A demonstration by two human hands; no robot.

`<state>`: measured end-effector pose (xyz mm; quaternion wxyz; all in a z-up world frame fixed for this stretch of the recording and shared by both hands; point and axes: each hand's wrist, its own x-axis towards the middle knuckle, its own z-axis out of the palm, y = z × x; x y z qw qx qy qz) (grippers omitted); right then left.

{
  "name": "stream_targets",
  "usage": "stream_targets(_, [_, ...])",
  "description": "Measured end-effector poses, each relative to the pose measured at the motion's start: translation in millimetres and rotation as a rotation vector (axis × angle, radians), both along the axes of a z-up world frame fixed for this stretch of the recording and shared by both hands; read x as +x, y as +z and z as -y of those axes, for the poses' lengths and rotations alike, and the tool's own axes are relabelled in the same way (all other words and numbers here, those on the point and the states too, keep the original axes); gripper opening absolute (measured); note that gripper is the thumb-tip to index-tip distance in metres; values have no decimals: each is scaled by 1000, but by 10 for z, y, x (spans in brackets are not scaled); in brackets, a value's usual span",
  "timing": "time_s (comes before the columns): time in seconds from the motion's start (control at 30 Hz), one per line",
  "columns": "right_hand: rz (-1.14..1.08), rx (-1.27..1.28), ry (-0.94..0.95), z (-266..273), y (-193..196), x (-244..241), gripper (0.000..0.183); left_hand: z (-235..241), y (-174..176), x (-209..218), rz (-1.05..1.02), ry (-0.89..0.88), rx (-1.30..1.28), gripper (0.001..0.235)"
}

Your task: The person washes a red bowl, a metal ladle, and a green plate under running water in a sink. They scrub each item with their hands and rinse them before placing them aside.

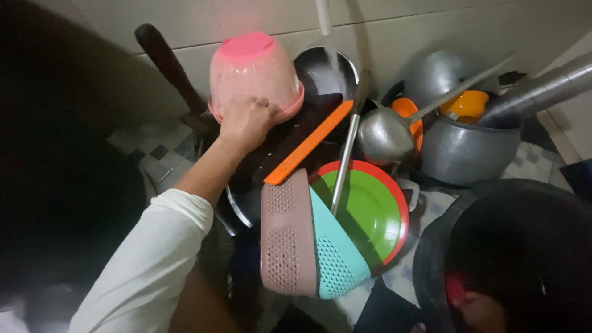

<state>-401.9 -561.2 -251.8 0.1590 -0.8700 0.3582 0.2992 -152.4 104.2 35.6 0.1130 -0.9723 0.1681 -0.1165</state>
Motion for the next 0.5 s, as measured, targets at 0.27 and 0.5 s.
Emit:
stream_targets(0.27, [609,503,-925,-1574,1826,540,46,34,-71,111,-170,110,-72,31])
stream_targets(0.5, [738,922,-1168,-624,438,450,44,-38,-149,120,51,-72,-123,20])
